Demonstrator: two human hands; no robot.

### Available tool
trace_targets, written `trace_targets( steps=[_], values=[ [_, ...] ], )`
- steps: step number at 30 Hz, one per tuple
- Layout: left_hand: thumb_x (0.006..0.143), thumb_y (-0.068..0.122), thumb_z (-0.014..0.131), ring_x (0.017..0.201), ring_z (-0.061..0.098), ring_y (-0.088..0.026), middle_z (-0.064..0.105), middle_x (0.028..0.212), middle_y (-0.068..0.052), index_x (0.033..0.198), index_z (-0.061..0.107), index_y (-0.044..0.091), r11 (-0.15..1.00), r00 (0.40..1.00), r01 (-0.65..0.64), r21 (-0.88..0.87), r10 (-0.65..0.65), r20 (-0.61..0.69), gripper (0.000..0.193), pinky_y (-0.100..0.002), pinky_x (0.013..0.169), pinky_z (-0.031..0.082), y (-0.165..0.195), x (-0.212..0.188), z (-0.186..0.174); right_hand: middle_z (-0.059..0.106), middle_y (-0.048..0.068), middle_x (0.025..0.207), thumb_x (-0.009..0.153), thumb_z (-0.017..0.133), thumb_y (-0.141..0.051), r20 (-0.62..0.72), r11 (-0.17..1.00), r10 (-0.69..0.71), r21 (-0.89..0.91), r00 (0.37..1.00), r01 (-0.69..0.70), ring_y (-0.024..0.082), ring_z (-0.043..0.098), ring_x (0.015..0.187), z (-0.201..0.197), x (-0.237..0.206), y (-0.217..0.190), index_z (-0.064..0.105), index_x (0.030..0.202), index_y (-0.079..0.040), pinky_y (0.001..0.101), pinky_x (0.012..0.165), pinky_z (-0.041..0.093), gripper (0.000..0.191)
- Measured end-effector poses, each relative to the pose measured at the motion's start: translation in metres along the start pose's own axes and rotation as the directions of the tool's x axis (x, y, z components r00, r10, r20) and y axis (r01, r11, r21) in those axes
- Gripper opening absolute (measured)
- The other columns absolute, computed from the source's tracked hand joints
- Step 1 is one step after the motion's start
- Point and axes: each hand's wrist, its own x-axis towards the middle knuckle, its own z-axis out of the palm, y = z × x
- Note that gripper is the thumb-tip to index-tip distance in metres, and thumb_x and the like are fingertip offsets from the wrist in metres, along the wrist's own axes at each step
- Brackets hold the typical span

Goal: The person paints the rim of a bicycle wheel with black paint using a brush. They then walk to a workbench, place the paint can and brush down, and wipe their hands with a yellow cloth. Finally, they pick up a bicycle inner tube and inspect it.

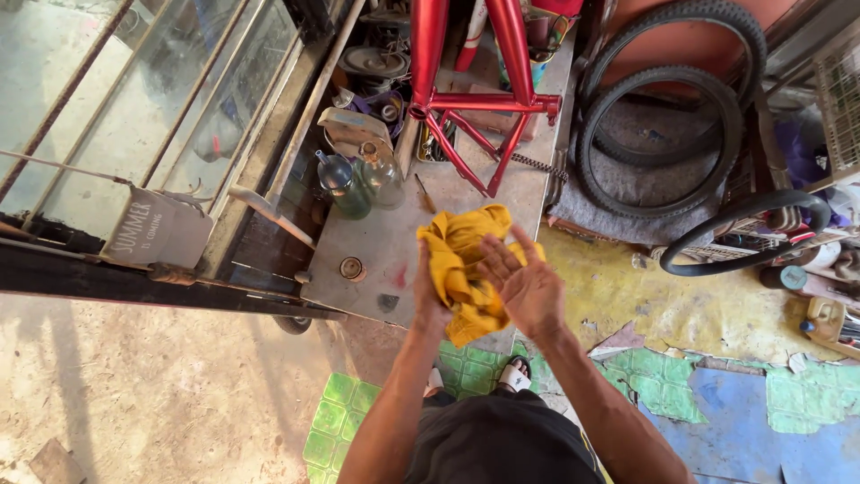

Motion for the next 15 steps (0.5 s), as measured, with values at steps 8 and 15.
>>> trace_targets(
  steps=[8,15],
  values=[
    [0.116,0.048,0.048,0.106,0.062,-0.021,0.063,0.127,-0.011,0.148,0.053,-0.004,0.915,0.973,-0.224,0.336,0.189,0.134,0.061,-0.037,0.088,0.051,-0.05,0.012,-0.004,0.032,0.022,0.166,0.107,0.032,-0.025,0.066,0.958,-0.068,-0.275,0.996,0.084,0.033,0.031,0.152,0.018,0.013,0.022,0.032,0.159,0.003,0.0426,0.126,0.022,0.06],
    [0.108,0.044,0.042,0.124,0.059,-0.017,0.06,0.138,-0.006,0.148,0.049,0.009,0.989,0.966,-0.108,-0.1,0.128,0.223,0.054,-0.033,0.105,0.048,-0.056,0.039,-0.023,0.018,0.025,0.17,0.109,0.036,-0.025,0.366,0.191,0.01,-0.914,0.931,0.357,0.035,0.014,0.16,0.032,0.005,0.023,0.019,0.159,0.009,0.0393,0.128,0.012,0.063]
  ],
)
